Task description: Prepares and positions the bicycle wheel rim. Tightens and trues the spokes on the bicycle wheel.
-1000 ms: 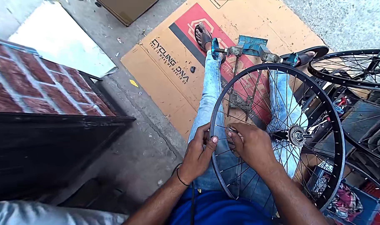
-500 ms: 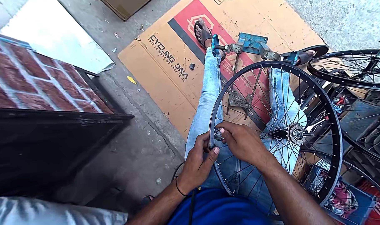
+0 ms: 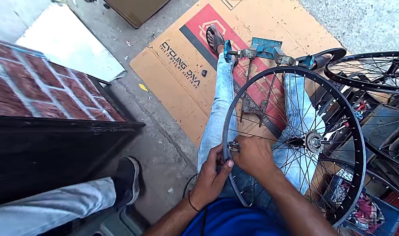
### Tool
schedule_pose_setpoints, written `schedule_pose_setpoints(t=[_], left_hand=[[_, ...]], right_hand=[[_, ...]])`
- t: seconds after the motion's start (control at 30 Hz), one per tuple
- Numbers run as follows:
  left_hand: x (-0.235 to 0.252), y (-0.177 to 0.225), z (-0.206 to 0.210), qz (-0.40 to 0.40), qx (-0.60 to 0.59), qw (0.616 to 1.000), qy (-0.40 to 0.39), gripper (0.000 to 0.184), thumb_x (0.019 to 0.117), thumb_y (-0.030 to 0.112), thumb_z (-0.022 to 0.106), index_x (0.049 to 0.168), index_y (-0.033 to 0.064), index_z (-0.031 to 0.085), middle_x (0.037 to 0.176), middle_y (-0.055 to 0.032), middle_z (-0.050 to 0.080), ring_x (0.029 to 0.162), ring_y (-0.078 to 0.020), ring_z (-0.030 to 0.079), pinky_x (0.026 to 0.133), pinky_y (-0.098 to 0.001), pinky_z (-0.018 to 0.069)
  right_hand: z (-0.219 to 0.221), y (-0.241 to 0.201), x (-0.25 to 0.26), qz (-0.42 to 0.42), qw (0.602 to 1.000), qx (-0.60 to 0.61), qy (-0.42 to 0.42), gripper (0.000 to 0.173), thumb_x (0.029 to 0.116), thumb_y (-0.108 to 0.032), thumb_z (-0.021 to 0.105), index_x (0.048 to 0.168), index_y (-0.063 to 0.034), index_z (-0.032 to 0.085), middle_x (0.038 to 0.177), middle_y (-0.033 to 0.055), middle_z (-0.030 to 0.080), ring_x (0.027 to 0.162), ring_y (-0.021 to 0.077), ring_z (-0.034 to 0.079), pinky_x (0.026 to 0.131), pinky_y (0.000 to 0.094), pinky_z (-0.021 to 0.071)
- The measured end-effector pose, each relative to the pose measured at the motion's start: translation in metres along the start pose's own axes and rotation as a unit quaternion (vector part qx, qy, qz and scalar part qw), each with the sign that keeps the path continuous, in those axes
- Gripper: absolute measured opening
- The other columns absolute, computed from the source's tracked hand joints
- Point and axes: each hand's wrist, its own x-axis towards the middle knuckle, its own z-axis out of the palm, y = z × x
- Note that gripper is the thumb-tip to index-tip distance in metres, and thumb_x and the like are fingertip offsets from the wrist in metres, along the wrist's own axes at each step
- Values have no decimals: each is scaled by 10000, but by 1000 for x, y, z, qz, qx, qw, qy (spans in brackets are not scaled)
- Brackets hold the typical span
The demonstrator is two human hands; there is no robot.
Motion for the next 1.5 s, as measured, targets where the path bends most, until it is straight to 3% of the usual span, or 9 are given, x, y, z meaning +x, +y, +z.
schedule_pose_setpoints(t=[0.2,0.47,0.57,0.63,0.77,0.97,1.1,1.23,1.5], left_hand=[[-1,4,4,9,-37,999,1,532,1054,393,530,1498,129,398,1028,-43,682,839,-162,695,751,-329,621],[-4,-2,1,-10,-48,999,0,503,1052,359,537,1487,139,411,958,-42,671,794,-182,686,730,-337,617],[-6,-1,1,-9,-42,999,-5,508,1052,374,539,1487,145,411,951,-35,675,797,-176,688,740,-331,615],[-4,-1,3,-6,-43,999,-5,511,1052,369,540,1489,140,409,967,-36,680,804,-177,692,739,-328,616],[-5,-2,1,-14,-33,999,-3,512,1056,355,532,1495,125,408,961,-38,680,805,-174,691,746,-327,616],[-9,-3,-2,-18,-45,999,-12,513,1054,350,543,1494,126,401,944,-42,676,805,-174,685,744,-327,609],[-6,5,1,-8,-61,998,-12,492,1054,348,546,1480,141,413,1013,-49,679,840,-181,696,756,-332,619],[-4,10,3,-22,-81,996,-13,490,1056,335,546,1490,154,410,1021,-61,669,847,-204,694,770,-351,622],[-3,7,0,-34,-93,995,-19,470,1066,277,523,1498,136,399,1019,-81,671,844,-216,696,773,-356,621]], right_hand=[[-13,23,-7,-29,977,197,-72,347,814,-316,729,1148,-226,709,775,-68,673,644,107,618,589,421,520],[-11,37,-2,-77,943,314,-74,150,984,-275,707,1068,-186,793,988,-59,772,792,61,716,734,350,629],[-15,35,-4,-57,940,328,-74,175,1011,-291,670,1019,-192,814,850,-50,743,636,79,641,584,333,556],[-17,31,-4,-23,943,327,-63,93,943,-256,764,991,-191,812,872,-45,762,663,91,678,611,356,591],[5,17,-6,-5,985,171,37,333,851,-300,848,1134,-177,723,807,-50,753,679,142,705,623,451,584],[1,-1,-1,5,997,21,-68,189,901,-365,696,839,-187,713,684,32,648,643,246,652,519,488,477],[-18,15,2,21,971,184,-153,169,853,-330,736,989,-230,750,709,-35,645,618,152,607,557,465,494],[-30,29,3,33,899,376,-221,292,897,-98,679,1184,-128,722,920,13,755,750,132,696,664,383,577],[-21,38,14,6,887,394,-242,380,925,-84,616,1298,-126,677,1093,-19,759,933,73,713,832,335,594]])
